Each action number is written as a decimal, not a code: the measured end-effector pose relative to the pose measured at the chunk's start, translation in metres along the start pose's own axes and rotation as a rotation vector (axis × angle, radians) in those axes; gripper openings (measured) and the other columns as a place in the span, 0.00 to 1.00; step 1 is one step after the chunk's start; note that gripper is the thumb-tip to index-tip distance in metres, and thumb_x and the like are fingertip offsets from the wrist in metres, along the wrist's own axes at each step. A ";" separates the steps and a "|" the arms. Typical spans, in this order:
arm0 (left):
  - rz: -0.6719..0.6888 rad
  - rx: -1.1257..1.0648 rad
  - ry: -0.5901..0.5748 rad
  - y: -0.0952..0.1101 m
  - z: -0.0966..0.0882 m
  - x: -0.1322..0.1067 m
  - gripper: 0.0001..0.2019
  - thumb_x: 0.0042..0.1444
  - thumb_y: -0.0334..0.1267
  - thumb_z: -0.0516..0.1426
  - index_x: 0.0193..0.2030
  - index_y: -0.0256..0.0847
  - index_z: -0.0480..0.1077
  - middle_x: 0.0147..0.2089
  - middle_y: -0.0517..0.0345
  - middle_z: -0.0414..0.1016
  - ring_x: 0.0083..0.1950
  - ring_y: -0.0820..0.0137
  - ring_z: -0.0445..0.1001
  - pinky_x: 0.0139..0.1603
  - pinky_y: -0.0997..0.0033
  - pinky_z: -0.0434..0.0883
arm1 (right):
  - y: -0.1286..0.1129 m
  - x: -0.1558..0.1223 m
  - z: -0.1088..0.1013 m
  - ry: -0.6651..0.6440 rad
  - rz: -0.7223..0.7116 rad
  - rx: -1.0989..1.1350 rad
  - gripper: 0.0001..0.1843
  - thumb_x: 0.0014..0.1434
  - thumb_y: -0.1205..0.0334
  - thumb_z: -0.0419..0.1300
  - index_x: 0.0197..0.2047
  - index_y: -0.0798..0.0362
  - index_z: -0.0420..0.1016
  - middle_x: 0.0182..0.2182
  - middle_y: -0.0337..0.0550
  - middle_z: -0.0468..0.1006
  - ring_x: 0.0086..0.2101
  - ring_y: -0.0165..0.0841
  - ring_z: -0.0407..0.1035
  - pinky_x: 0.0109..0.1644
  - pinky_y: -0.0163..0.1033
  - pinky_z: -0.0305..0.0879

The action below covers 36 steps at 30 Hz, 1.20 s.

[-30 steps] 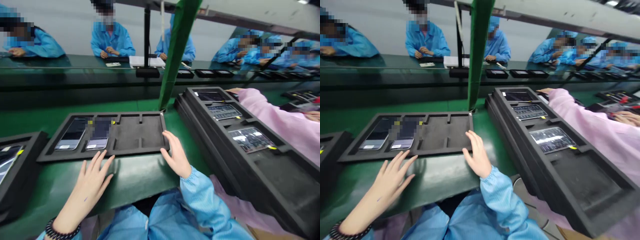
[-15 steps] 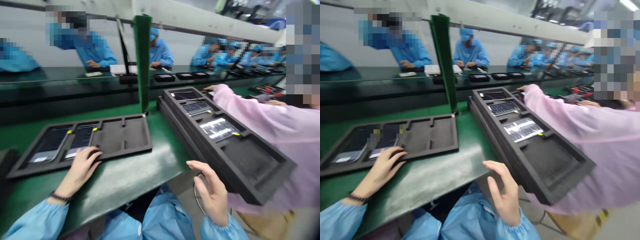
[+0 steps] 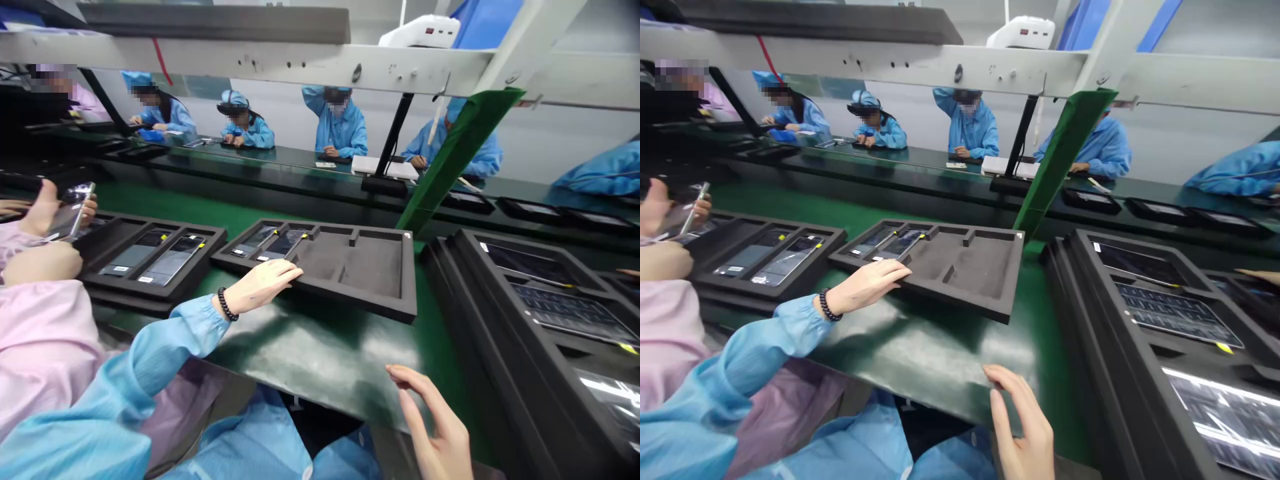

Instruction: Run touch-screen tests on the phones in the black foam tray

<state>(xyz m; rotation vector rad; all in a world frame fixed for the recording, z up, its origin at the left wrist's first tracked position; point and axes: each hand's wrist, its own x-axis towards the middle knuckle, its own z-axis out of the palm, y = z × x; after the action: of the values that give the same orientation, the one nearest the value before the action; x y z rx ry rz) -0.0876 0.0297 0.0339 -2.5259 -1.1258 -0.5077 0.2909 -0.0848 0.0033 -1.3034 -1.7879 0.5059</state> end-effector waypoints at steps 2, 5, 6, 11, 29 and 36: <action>0.015 0.016 0.019 -0.001 -0.011 0.000 0.15 0.68 0.30 0.50 0.59 0.37 0.66 0.52 0.47 0.77 0.52 0.66 0.78 0.49 0.69 0.75 | -0.005 0.007 0.003 0.005 -0.009 0.016 0.11 0.67 0.56 0.58 0.45 0.47 0.83 0.45 0.44 0.85 0.45 0.39 0.81 0.50 0.39 0.80; 0.027 0.035 0.036 -0.007 -0.024 0.006 0.15 0.68 0.31 0.50 0.60 0.37 0.66 0.53 0.45 0.77 0.53 0.65 0.77 0.48 0.69 0.76 | -0.011 0.015 0.010 -0.006 -0.033 0.042 0.11 0.68 0.57 0.58 0.44 0.46 0.82 0.44 0.42 0.85 0.44 0.38 0.81 0.49 0.38 0.80; 0.027 0.040 0.041 -0.011 -0.027 0.009 0.15 0.68 0.32 0.50 0.60 0.36 0.66 0.53 0.44 0.77 0.53 0.64 0.77 0.49 0.68 0.76 | -0.012 0.017 0.011 -0.010 -0.042 0.047 0.11 0.68 0.57 0.58 0.44 0.45 0.82 0.44 0.42 0.85 0.44 0.38 0.81 0.49 0.38 0.80; 0.020 0.046 0.058 -0.028 -0.042 0.030 0.16 0.69 0.33 0.50 0.61 0.36 0.66 0.55 0.42 0.76 0.54 0.63 0.77 0.53 0.64 0.76 | -0.009 0.019 0.013 -0.024 -0.051 0.038 0.11 0.67 0.56 0.59 0.44 0.47 0.83 0.44 0.44 0.85 0.45 0.40 0.81 0.50 0.39 0.80; -0.015 0.044 0.194 -0.072 -0.173 0.039 0.22 0.70 0.41 0.52 0.64 0.26 0.66 0.57 0.46 0.73 0.55 0.65 0.74 0.57 0.59 0.74 | -0.004 0.043 0.035 -0.138 -0.038 0.052 0.11 0.68 0.56 0.58 0.45 0.46 0.83 0.44 0.44 0.85 0.45 0.39 0.81 0.49 0.38 0.80; -0.270 0.112 -0.153 -0.151 -0.124 0.020 0.26 0.70 0.48 0.45 0.67 0.35 0.63 0.61 0.43 0.69 0.61 0.56 0.70 0.62 0.52 0.71 | 0.003 0.045 0.039 -0.162 -0.062 -0.015 0.13 0.68 0.54 0.58 0.45 0.47 0.83 0.45 0.45 0.85 0.45 0.40 0.81 0.50 0.40 0.80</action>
<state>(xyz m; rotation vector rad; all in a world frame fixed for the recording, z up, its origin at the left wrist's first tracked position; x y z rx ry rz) -0.2125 0.0851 0.1748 -2.3621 -1.5191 -0.3094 0.2564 -0.0362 -0.0034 -1.2429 -1.9621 0.5791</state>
